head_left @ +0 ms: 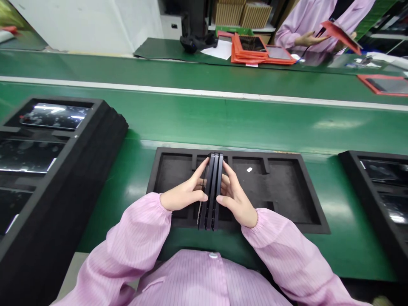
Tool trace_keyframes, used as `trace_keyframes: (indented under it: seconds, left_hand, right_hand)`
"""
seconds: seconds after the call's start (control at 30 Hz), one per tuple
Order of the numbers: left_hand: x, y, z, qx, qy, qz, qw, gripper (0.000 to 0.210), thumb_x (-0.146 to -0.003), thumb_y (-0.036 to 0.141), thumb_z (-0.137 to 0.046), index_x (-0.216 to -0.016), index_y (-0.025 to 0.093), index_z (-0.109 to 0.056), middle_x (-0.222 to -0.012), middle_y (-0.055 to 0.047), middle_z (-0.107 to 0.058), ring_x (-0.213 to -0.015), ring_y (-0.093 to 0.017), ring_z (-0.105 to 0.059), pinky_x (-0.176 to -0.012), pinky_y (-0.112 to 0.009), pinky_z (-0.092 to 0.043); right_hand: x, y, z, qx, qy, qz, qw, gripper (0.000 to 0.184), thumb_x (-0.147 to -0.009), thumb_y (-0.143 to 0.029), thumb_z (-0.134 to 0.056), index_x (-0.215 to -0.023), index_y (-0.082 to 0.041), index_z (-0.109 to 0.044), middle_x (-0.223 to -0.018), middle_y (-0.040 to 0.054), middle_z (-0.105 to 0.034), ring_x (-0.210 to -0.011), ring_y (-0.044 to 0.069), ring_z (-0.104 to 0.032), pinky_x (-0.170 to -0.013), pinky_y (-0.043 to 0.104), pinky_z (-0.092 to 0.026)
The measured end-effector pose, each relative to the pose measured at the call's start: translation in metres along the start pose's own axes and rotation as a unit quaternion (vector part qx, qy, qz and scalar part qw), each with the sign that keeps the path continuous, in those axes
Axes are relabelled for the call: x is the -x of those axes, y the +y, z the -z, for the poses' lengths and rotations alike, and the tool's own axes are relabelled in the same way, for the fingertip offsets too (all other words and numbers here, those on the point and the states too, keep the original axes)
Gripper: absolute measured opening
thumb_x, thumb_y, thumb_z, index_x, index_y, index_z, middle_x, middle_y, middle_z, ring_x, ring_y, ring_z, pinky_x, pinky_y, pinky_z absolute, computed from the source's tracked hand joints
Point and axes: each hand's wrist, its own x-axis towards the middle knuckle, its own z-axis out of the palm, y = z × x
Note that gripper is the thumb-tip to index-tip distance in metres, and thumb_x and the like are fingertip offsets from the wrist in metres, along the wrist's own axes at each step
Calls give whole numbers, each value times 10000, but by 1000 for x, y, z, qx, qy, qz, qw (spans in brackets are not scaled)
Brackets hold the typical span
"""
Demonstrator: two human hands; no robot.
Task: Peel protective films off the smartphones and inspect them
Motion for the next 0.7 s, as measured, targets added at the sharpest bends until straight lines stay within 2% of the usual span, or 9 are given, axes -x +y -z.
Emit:
trace_keyframes:
  seconds: [0.33,0.53,0.7]
  left_hand:
    - [1,-2,1,-34,-20,2,999,1131,-735,200,-622,-1517,315,186,-1261,-123,-519,-1118,-263,-570,-987,-488,-442]
    - [5,1,3,-23,-29,7,999,1107,-786,219,-673,-1519,379,141,-1346,-119,-479,-1130,-256,-576,-1021,-506,-424]
    - [5,1,0,-26,-7,5,1000,1109,-775,202,-671,-1526,361,129,-1279,-114,-508,-1118,-257,-579,-1017,-511,-430]
  right_hand:
    - [0,-1,-2,-23,7,10,1000,859,-828,-281,-644,-1514,-347,-131,-1526,100,-344,-1363,267,-446,-1102,509,-416]
    - [1,0,-2,-45,8,6,999,854,-830,-261,-675,-1504,-387,-165,-1529,83,-334,-1350,269,-454,-1094,509,-403]
    - [2,0,-4,-35,18,0,999,857,-830,-305,-690,-1503,-394,-167,-1503,87,-357,-1308,275,-491,-1074,524,-413]
